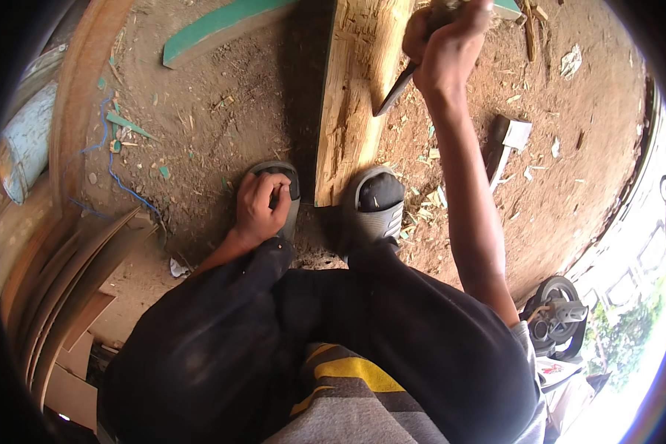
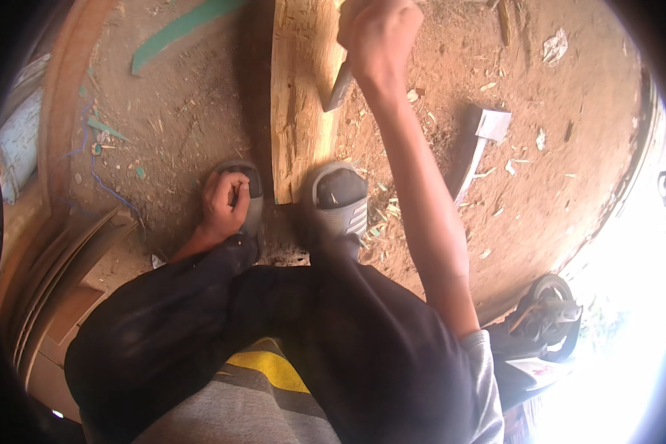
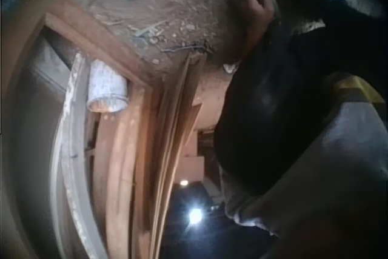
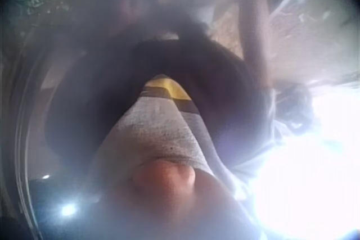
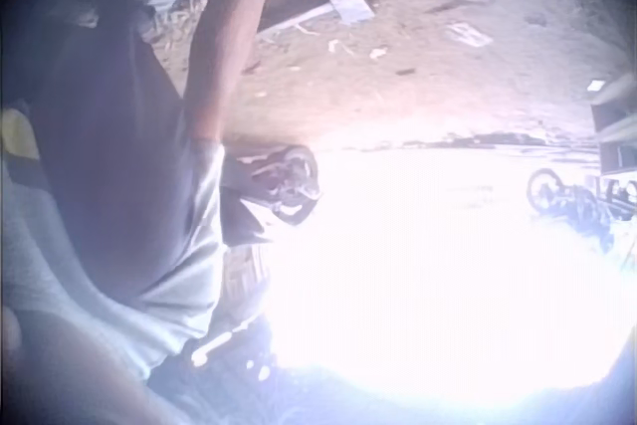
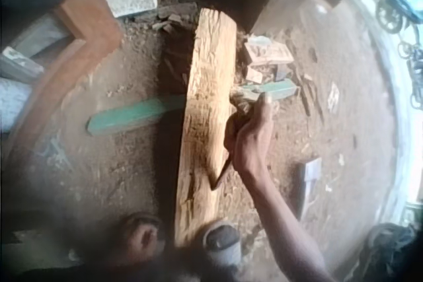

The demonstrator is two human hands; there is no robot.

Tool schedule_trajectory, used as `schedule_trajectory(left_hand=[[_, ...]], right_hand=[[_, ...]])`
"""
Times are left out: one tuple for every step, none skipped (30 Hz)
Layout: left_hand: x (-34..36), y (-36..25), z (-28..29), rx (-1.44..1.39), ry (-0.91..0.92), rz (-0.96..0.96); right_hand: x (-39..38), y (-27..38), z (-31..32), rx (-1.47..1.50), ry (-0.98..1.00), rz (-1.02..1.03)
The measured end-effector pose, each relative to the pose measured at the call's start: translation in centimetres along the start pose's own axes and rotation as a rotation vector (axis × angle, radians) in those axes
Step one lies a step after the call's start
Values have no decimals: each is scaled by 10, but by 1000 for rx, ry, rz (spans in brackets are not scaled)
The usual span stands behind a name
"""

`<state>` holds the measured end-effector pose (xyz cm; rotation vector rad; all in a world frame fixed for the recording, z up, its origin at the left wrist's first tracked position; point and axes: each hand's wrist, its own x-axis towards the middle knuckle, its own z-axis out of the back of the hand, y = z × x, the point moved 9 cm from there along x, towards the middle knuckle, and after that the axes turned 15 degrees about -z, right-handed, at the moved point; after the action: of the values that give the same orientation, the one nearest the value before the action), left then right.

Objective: The person uses a chisel and mallet to carve a wooden plank resting on a green support. They repeatedly strike the chisel to remove wood shavings and occasionally clear debris by hand.

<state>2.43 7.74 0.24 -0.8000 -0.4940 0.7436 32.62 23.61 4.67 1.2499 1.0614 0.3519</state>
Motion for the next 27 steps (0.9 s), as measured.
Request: schedule_trajectory(left_hand=[[0, 0, 0, 7, -10, 0], [-1, 0, 0, 6, 1, -4], [-1, -1, 0, -1, 5, -8], [-1, -1, 0, -1, -5, -7], [-2, -1, 1, -3, -17, -5], [-3, 0, 0, -2, -15, 2], [-3, 0, 0, -4, -13, 5], [-2, 0, -1, -6, -17, 6], [-2, 1, -1, -15, -17, 7], [-1, 1, -1, -23, -17, 8], [-1, 1, -1, -29, -19, 7], [0, 1, -1, -26, -18, 5], [-1, 0, 0, -21, -18, 10], [-1, 1, 0, -22, -11, 17], [-2, 0, 1, -13, -9, 15], [-2, 0, 1, -14, -11, 13], [-3, 1, 0, -14, -7, 30], [-4, 0, 1, -8, -20, 25], [-4, 1, 1, -8, -20, 32], [-5, 2, 0, -16, -24, 45], [-4, 1, 0, -13, -29, 27], [-4, 1, 0, -20, -34, 21], [-3, 1, 1, -23, -46, 12], [-2, 1, 1, -27, -37, 9], [-3, 0, 0, -30, -28, 8], [-2, 0, 1, -35, -30, 2], [-2, 0, 2, -19, -22, 2]], right_hand=[[1, -7, -5, -42, 32, 29], [4, -3, -2, -79, 43, 48], [7, -2, 1, -122, 50, 64], [10, 12, 9, -78, 39, 112], [13, 29, 19, -36, 30, 161], [13, 41, 25, 47, 11, 168], [13, 49, 31, 131, -6, 178], [8, 53, 30, 213, -24, 191], [7, 57, 26, 195, -9, 205], [1, 48, 12, 66, -9, 174], [-2, 34, 0, -62, -7, 146], [-2, 20, -6, -20, 13, 85], [0, 5, -10, 21, 39, 17], [1, 2, -11, 15, 58, 41], [5, 0, -8, 18, 66, 44], [9, 2, -2, 18, 77, 50], [14, 8, 2, 18, 98, 56], [13, 26, 11, -81, 56, 195], [18, 26, 15, 49, 75, 137], [18, 29, 19, 78, 85, 122], [18, 25, 12, 228, 183, 64], [16, 21, 6, 379, 271, -3], [13, 17, 14, 208, 66, 64], [6, 11, 21, 30, -151, 95], [8, -2, 14, 100, -75, 17], [8, -8, 6, 39, -35, 15], [10, -6, 7, 6, -30, 41]])
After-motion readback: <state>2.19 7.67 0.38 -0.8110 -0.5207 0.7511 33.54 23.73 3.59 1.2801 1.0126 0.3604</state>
